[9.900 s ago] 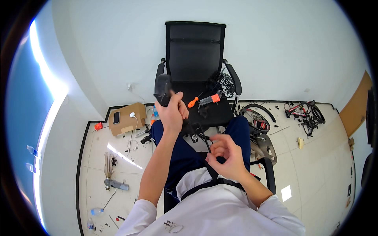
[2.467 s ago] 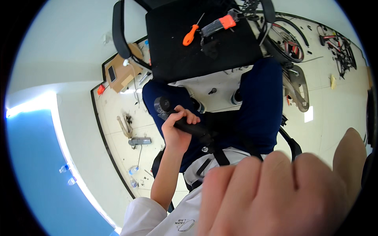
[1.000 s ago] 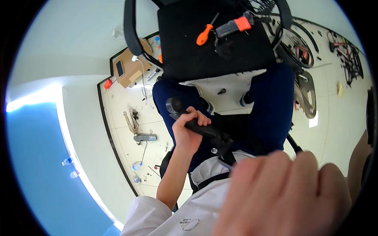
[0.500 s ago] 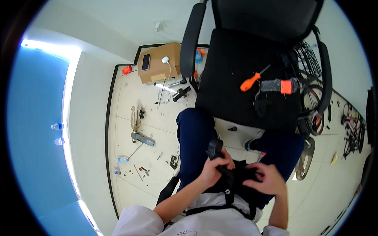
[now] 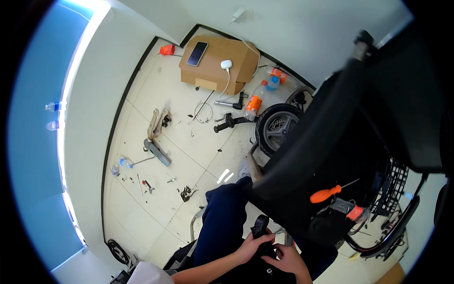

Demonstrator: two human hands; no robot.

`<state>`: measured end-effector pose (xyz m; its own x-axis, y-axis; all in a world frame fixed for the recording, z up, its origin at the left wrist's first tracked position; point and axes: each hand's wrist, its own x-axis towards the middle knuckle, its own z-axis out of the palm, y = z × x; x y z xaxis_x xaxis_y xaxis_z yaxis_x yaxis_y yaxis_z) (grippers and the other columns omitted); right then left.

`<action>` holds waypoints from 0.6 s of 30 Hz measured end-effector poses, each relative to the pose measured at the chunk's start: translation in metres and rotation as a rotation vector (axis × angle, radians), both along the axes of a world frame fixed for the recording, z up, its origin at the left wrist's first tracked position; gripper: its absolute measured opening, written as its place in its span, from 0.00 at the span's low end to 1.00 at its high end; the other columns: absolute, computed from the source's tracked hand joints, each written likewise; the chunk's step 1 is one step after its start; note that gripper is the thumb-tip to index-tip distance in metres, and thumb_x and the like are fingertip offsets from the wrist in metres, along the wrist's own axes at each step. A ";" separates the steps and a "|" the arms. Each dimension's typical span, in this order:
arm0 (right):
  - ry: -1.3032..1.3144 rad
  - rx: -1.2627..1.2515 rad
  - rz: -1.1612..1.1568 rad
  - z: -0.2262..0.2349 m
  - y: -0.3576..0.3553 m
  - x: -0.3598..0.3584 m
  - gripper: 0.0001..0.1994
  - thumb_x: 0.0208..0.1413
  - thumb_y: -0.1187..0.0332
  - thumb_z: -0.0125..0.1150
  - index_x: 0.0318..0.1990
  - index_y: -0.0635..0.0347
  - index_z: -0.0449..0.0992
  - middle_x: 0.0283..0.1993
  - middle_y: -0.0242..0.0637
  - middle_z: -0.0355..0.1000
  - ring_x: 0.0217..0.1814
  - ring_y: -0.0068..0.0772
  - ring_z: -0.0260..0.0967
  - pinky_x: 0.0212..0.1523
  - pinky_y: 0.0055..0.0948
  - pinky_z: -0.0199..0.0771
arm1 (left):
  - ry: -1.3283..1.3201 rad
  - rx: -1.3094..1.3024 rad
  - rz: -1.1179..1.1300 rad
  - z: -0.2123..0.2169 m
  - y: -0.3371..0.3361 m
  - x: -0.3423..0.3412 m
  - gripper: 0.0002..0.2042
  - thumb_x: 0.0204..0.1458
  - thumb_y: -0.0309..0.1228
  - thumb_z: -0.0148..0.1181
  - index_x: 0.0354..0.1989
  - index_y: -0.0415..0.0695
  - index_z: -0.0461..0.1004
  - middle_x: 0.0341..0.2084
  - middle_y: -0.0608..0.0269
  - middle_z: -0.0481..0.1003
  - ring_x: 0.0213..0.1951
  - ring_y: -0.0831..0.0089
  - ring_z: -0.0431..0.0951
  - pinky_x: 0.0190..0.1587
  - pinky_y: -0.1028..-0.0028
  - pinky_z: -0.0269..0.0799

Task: The person assembles a bicycle handlebar by attaching a brake lever and a bell. They use a screwdriver to tighten the components and wipe the handlebar with a cloth.

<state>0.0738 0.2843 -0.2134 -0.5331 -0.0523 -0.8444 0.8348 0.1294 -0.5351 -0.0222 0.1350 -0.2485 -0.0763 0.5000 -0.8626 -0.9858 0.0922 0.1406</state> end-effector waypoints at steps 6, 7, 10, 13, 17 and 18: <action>0.098 0.258 -0.135 0.010 0.013 -0.045 0.22 0.35 0.59 0.78 0.17 0.64 0.67 0.11 0.27 0.55 0.13 0.18 0.50 0.16 0.23 0.49 | 0.048 0.047 0.055 0.001 -0.018 -0.070 0.17 0.60 0.35 0.56 0.51 0.36 0.70 0.42 0.60 0.74 0.47 0.72 0.74 0.54 0.70 0.68; 0.103 0.337 -0.161 0.003 0.013 -0.042 0.23 0.35 0.60 0.78 0.16 0.63 0.66 0.10 0.27 0.54 0.12 0.18 0.49 0.16 0.22 0.48 | 0.013 0.133 0.113 -0.011 -0.022 -0.090 0.18 0.60 0.38 0.55 0.51 0.35 0.71 0.40 0.60 0.75 0.46 0.72 0.75 0.53 0.70 0.70; 0.126 0.432 -0.148 -0.032 0.022 -0.019 0.20 0.34 0.65 0.77 0.21 0.61 0.65 0.13 0.24 0.55 0.13 0.15 0.48 0.16 0.20 0.48 | -0.072 0.250 0.193 -0.045 -0.011 -0.163 0.17 0.61 0.41 0.52 0.44 0.36 0.73 0.34 0.56 0.77 0.38 0.68 0.78 0.47 0.68 0.73; 0.103 0.561 -0.432 -0.064 0.004 0.017 0.27 0.33 0.69 0.76 0.40 0.63 0.65 0.27 0.29 0.61 0.24 0.18 0.54 0.24 0.20 0.54 | 0.498 0.060 -0.073 -0.130 0.014 -0.238 0.14 0.59 0.38 0.56 0.40 0.38 0.75 0.31 0.62 0.77 0.33 0.71 0.77 0.40 0.69 0.74; -0.047 0.649 -0.476 -0.092 0.005 0.064 0.37 0.33 0.69 0.76 0.52 0.64 0.58 0.44 0.37 0.59 0.43 0.28 0.58 0.41 0.27 0.61 | 1.526 -0.743 -0.636 -0.288 0.004 -0.302 0.20 0.44 0.42 0.67 0.38 0.40 0.74 0.34 0.55 0.74 0.41 0.58 0.74 0.45 0.62 0.69; -0.054 0.659 -0.492 -0.096 0.004 0.066 0.38 0.33 0.70 0.75 0.53 0.64 0.57 0.46 0.38 0.59 0.45 0.29 0.57 0.44 0.28 0.60 | 1.522 -0.869 -0.796 -0.301 0.002 -0.310 0.23 0.43 0.45 0.68 0.42 0.41 0.72 0.38 0.55 0.71 0.45 0.58 0.70 0.48 0.61 0.66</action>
